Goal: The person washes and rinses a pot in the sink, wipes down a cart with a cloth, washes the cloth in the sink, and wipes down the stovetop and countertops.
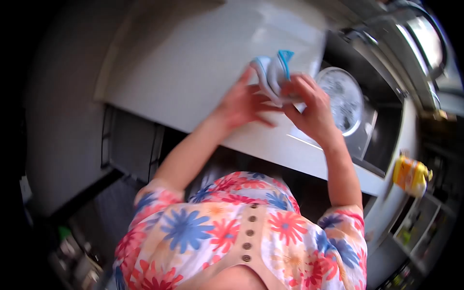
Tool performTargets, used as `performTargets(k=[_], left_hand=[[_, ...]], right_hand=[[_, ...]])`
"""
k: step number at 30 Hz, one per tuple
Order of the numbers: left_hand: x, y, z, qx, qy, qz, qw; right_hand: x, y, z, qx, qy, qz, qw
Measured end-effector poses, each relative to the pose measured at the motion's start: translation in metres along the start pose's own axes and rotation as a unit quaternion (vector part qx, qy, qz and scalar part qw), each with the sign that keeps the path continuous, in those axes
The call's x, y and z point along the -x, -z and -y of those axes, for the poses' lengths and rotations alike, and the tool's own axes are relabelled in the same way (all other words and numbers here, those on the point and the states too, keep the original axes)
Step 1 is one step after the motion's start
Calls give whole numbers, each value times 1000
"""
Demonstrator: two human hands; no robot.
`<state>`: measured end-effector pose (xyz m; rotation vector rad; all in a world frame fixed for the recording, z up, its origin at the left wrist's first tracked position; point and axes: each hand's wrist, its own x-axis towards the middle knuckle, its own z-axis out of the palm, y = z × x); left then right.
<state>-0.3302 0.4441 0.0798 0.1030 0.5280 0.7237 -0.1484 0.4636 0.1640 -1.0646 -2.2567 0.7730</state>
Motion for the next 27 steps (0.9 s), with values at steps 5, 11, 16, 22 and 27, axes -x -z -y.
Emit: performTargets(k=[5,11,16,22,27], left_hand=[[-69,-9,29,122,-170,49,977],[-50,-42,39,29,-92,119,988],[-47,-26,43,-17,-49,183,982],[-13,-34,39,35,-63,241,968],[-59,-51,49,-156,-71,69,983]], right_hand=[[10,-3,-18,-183,-42,-26,982],[9,-7,-84,-131,-215,-44,967],[-2,-12,-72,-528,-150,115,828],[-36,-39,-27,-721,75,114,679],[-24,6,-29,-495,-207,-30,843]])
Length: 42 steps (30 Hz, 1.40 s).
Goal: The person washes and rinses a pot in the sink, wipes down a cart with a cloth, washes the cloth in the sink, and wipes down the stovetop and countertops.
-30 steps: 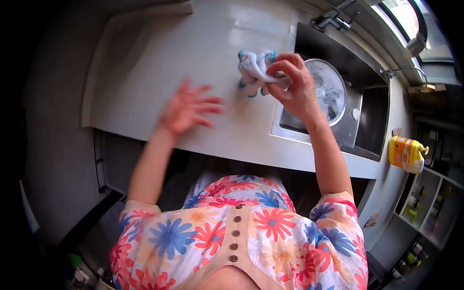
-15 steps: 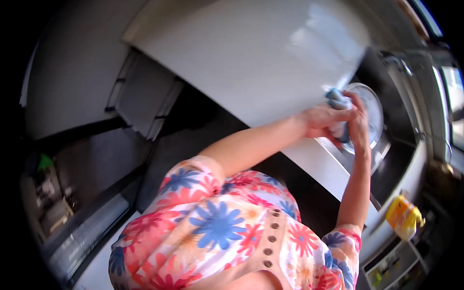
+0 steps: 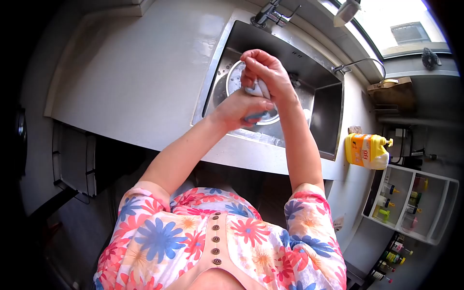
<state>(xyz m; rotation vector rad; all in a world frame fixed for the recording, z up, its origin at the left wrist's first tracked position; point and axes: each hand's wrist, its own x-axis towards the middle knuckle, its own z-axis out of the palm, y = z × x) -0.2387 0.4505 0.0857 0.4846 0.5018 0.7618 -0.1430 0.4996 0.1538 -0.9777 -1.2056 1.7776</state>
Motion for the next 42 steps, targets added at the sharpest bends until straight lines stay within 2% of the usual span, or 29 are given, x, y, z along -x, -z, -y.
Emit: performTargets(k=[3,4,6,7,8,11,12,15,16,17,19,21,22,23,25,27,29,30,32,34,35,36,39,40,42], left_hand=[[-22,1,0,-62,-25,-83,994],[-25,1,-1,-92,-3,-127,988],[-43,13,9,-224,-30,-177,958],[-56,25,19,-287,-45,-198,936],[-73,46,34,-433,-91,-160,882],[-63,39,30,-583,-100,-245,768],[-65,40,30,-605,-64,-255,752],[-74,47,31,-649,-51,-264,712],[-71,44,24,-660,-73,-271,697],[-68,30,12,-699,-129,-258,654],[-43,16,-33,-569,-94,-142,804],[-33,11,-54,-477,-103,-93,868],[-32,17,-58,-415,-126,-98,895],[-32,25,-58,-400,-168,-151,888],[-24,30,-68,-410,-225,-257,846],[-9,37,-80,-345,-285,-263,855],[12,41,-92,-370,-298,-264,839],[25,37,-100,-381,-289,-276,834],[50,36,-107,-379,-280,-293,832],[76,46,-107,-317,-305,-233,868],[92,52,-107,-284,-316,-201,882],[107,56,-105,-267,-300,-200,894],[154,70,-99,-212,-257,-186,924],[170,74,-93,-225,-261,-203,916],[202,92,-83,-123,-268,-178,939]], right_hand=[[-16,13,-20,32,7,-115,993],[-23,24,-32,18,3,-135,991],[-33,41,-54,31,6,-181,983],[-36,47,-63,39,7,-203,978],[-37,50,-70,20,8,-235,972],[-41,58,-95,121,9,-321,939],[-39,60,-101,128,9,-345,930],[-35,69,-111,63,43,-333,940],[-32,75,-105,82,45,-279,956],[-16,89,-81,127,-8,-226,966],[15,80,-38,12,-136,-168,976],[27,104,-26,66,-124,-82,987],[31,108,-19,88,-120,-82,986],[33,107,-12,119,-108,-91,983],[36,100,-3,110,-79,-37,990],[38,90,11,155,-85,28,984],[36,83,25,237,-95,108,961],[37,71,36,289,-99,113,946],[39,58,53,339,-52,44,938],[28,70,54,128,64,56,988],[24,66,54,-51,117,88,988],[19,58,52,-184,109,161,964],[1,32,40,-294,35,217,930],[2,10,39,-257,30,184,948],[-3,-29,29,-265,12,220,939]])
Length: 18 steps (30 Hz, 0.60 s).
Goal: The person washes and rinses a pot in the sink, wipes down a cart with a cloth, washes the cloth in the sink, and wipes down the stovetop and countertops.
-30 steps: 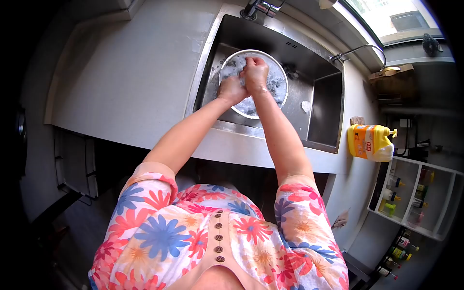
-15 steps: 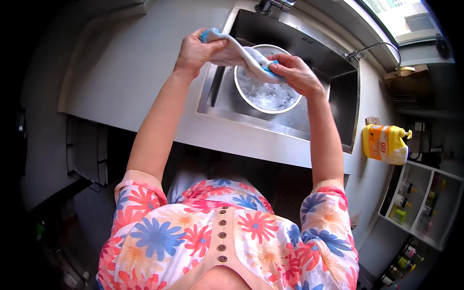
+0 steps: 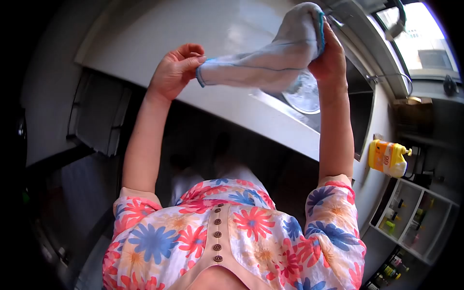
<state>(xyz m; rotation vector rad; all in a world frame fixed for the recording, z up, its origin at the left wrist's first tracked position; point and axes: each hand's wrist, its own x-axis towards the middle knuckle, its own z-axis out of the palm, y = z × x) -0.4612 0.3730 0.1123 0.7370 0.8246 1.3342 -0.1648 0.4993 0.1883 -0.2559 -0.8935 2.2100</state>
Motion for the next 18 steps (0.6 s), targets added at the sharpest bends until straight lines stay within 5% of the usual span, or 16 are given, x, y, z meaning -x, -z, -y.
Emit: performTargets(k=[2,6,11,14,15,17,18], left_hand=[[27,37,1,71,2,-13,997],[118,106,-20,-29,-11,-97,995],[229,201,-31,-57,-116,-281,951],[294,258,-42,-56,-87,-507,856],[303,273,-35,-40,-65,-535,842],[299,290,-27,1,-21,-515,857],[293,293,-30,4,-12,-530,848]], right_hand=[[-26,-22,-35,2,-29,34,999],[-66,-116,-125,38,-32,18,999],[-161,-192,-232,49,-66,171,982],[-187,-241,-325,536,-32,144,831],[-191,-236,-364,586,-75,200,781],[-207,-225,-427,719,-82,363,588],[-217,-209,-461,742,-46,383,547]])
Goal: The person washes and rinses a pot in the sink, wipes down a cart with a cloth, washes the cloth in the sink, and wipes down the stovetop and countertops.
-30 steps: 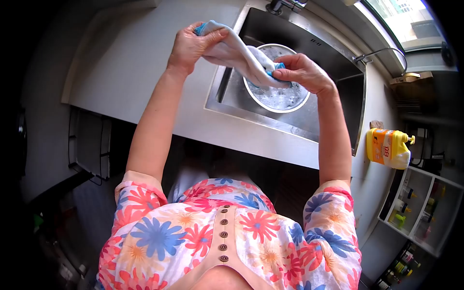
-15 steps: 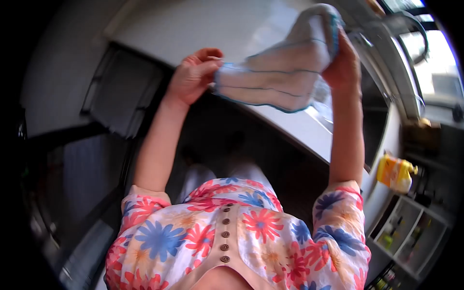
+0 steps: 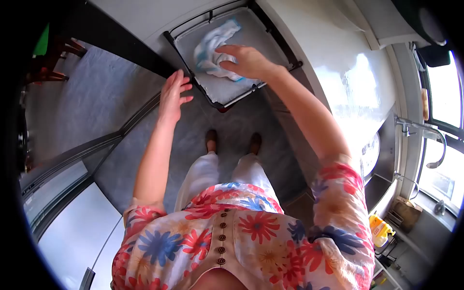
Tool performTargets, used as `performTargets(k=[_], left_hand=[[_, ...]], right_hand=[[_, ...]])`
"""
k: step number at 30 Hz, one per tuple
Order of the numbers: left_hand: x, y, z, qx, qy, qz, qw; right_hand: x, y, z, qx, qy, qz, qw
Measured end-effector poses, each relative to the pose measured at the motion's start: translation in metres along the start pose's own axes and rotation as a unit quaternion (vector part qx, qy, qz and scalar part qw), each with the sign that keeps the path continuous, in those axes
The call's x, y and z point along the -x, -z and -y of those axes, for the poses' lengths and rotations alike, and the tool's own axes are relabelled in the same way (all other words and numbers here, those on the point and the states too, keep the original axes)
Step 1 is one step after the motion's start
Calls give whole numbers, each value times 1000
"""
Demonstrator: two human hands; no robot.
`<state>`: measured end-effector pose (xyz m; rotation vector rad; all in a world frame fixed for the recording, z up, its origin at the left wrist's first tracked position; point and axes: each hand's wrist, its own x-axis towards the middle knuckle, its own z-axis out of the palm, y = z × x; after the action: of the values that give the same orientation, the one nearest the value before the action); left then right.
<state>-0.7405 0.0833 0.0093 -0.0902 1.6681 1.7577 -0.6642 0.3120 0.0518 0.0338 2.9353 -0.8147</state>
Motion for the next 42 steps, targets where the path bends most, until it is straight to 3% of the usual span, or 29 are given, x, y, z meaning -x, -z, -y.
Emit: performTargets(k=[1,5,7,8,11,12,14,17,18,21,24,27,30,34,37,41,42], left_hand=[[-9,-7,-2,-3,9,-16,1000],[-68,-19,14,-76,-153,-37,985],[-100,-24,33,-153,-311,-119,931],[-100,-25,39,-155,-272,-100,945],[-110,-27,47,-129,-293,-125,939],[-99,-29,36,-130,-247,-111,954],[-114,-27,32,-139,-239,-110,955],[-108,-27,24,-158,-208,-109,959],[-106,-29,20,-160,-196,-108,962],[-139,-36,38,-93,-276,-103,951],[-126,-42,29,-136,-240,-86,957],[-123,-44,29,-145,-270,-86,948],[-124,-41,37,-129,-270,-77,951],[-119,-45,31,-157,-249,-116,949],[-123,-52,34,-181,-279,-138,933],[-125,-50,38,-207,-311,-131,918],[-126,-49,38,-206,-313,-126,919]], right_hand=[[-16,-26,-11,57,23,-2,998],[-62,-79,-14,262,-3,-10,965],[-83,-81,-44,310,-33,-38,949],[-80,-70,-62,316,-67,-92,942],[-85,-36,-104,309,-162,-77,934],[-90,-38,-103,290,-195,-97,932],[-134,-52,-96,256,-254,-142,922],[-155,-84,-81,302,-226,-142,915],[-144,-95,-66,298,-146,-120,936],[-102,-119,-34,213,46,-76,973],[-93,-93,-69,237,81,-49,967],[-117,-50,-99,287,-99,-67,950],[-127,-35,-114,311,-113,-31,943],[-118,-18,-122,320,-204,-33,925],[-98,-34,-101,425,-259,94,862],[-86,-25,-128,320,-192,-67,925],[-97,-25,-126,274,-220,-72,934]])
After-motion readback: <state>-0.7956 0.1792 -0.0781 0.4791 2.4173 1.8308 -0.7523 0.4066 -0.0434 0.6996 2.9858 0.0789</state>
